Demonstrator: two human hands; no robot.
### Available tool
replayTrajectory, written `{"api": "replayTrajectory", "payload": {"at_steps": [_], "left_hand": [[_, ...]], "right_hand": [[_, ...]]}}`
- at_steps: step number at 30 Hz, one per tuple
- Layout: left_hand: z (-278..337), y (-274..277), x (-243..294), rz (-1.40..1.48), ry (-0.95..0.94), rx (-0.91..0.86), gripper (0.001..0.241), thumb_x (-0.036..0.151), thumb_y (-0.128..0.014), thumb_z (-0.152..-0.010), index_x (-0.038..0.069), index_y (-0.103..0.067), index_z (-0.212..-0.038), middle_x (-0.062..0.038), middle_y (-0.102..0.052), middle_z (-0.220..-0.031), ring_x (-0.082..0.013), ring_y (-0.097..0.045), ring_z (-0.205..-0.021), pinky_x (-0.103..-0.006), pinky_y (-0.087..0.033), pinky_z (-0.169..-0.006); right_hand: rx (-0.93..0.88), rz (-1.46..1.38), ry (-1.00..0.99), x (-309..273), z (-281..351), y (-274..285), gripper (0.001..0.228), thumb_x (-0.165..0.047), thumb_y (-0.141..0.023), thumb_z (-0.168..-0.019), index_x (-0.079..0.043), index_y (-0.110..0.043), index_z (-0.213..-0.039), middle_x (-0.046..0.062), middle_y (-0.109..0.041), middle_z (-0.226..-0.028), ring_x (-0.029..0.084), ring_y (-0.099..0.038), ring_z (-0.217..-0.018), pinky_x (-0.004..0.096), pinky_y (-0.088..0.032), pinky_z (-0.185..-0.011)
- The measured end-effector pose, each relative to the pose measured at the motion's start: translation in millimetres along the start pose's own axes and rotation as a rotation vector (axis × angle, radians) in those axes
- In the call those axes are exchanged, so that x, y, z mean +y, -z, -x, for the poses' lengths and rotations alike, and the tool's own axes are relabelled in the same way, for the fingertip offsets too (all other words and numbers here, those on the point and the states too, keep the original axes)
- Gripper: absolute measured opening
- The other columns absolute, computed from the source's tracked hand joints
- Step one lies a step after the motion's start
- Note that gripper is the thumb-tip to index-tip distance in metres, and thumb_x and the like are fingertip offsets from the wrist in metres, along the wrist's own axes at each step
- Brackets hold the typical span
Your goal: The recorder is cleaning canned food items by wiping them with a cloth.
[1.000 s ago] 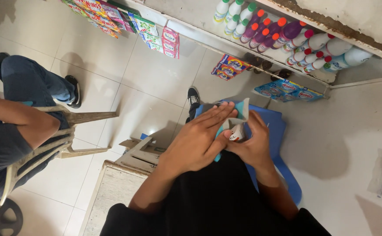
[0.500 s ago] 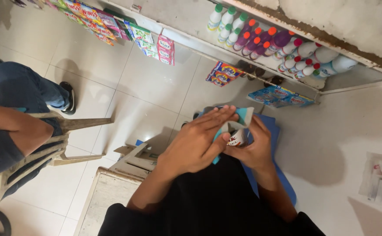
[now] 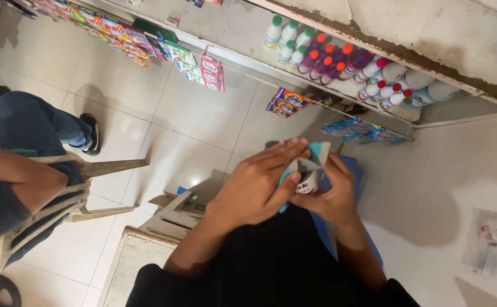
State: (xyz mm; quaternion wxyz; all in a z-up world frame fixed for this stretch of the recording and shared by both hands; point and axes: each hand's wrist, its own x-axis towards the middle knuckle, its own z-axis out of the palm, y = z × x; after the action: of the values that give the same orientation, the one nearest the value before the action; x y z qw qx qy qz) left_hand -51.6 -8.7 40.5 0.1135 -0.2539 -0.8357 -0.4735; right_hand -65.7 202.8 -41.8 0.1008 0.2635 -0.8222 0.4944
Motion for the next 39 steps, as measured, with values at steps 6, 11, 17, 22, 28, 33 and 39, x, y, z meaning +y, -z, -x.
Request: {"api": "replayTrajectory", "payload": {"at_steps": [6,11,17,22,28,33,39], "left_hand": [[-4,-4,4,0.054,0.002,-0.019,0.039,0.017,-0.047,-0.103,-0.014,-0.068,-0.113,-0.029,-0.066,-0.128,-0.0434,-0.063,-0.122,-0.0513,-0.049,-0.108],[-8,-14,1,0.068,0.037,0.011,0.04,0.018,-0.045,-0.104,-0.013,-0.067,-0.115,-0.028,-0.065,-0.13,-0.0423,-0.063,-0.123,-0.0509,-0.048,-0.109],[-22,-7,15,0.036,-0.003,0.036,0.041,0.019,-0.045,-0.103,-0.013,-0.067,-0.116,-0.028,-0.065,-0.13,-0.0433,-0.063,-0.123,-0.0517,-0.05,-0.107],[-19,-11,6,-0.002,0.085,0.071,0.042,0.021,-0.046,-0.103,-0.013,-0.068,-0.114,-0.03,-0.067,-0.124,-0.045,-0.063,-0.121,-0.0519,-0.049,-0.107],[-27,-12,13,-0.019,0.12,0.119,0.046,0.022,-0.036,-0.106,-0.011,-0.067,-0.117,-0.027,-0.061,-0.135,-0.0466,-0.056,-0.13,-0.0545,-0.043,-0.112],[-24,-38,6,-0.109,0.098,0.073,0.038,0.024,-0.046,-0.102,-0.005,-0.071,-0.101,-0.021,-0.06,-0.126,-0.0425,-0.058,-0.122,-0.0522,-0.048,-0.108],[-24,-48,18,-0.212,0.147,0.013,0.039,0.03,-0.043,-0.102,0.002,-0.068,-0.112,-0.013,-0.051,-0.112,-0.0391,-0.051,-0.11,-0.0492,-0.046,-0.096]], "right_hand": [[0.021,0.013,0.029,5,-20,24,0.061,-0.034,-0.096,-0.069,0.005,-0.07,-0.109,0.019,-0.065,-0.092,0.039,-0.067,-0.085,0.042,-0.053,-0.083],[0.034,0.059,0.078,16,-23,32,0.072,-0.036,-0.098,-0.066,0.01,-0.068,-0.113,0.02,-0.063,-0.097,0.038,-0.065,-0.088,0.042,-0.052,-0.087],[0.039,-0.054,0.034,13,-22,16,0.056,-0.035,-0.097,-0.066,0.001,-0.072,-0.101,0.017,-0.068,-0.096,0.034,-0.069,-0.088,0.042,-0.053,-0.086],[0.027,-0.026,0.056,8,-37,34,0.067,-0.036,-0.097,-0.066,0.006,-0.067,-0.11,0.02,-0.066,-0.1,0.038,-0.067,-0.092,0.044,-0.051,-0.091],[-0.01,-0.037,0.041,15,-37,50,0.067,-0.039,-0.096,-0.067,0.005,-0.069,-0.109,0.02,-0.065,-0.099,0.04,-0.066,-0.091,0.045,-0.051,-0.091],[-0.001,-0.114,-0.02,20,-18,31,0.067,-0.042,-0.097,-0.065,0.001,-0.071,-0.108,0.016,-0.067,-0.095,0.037,-0.067,-0.086,0.043,-0.052,-0.084],[0.027,-0.053,-0.06,26,-11,42,0.062,-0.037,-0.096,-0.068,0.001,-0.07,-0.109,0.016,-0.065,-0.093,0.035,-0.065,-0.084,0.042,-0.051,-0.082]]}}
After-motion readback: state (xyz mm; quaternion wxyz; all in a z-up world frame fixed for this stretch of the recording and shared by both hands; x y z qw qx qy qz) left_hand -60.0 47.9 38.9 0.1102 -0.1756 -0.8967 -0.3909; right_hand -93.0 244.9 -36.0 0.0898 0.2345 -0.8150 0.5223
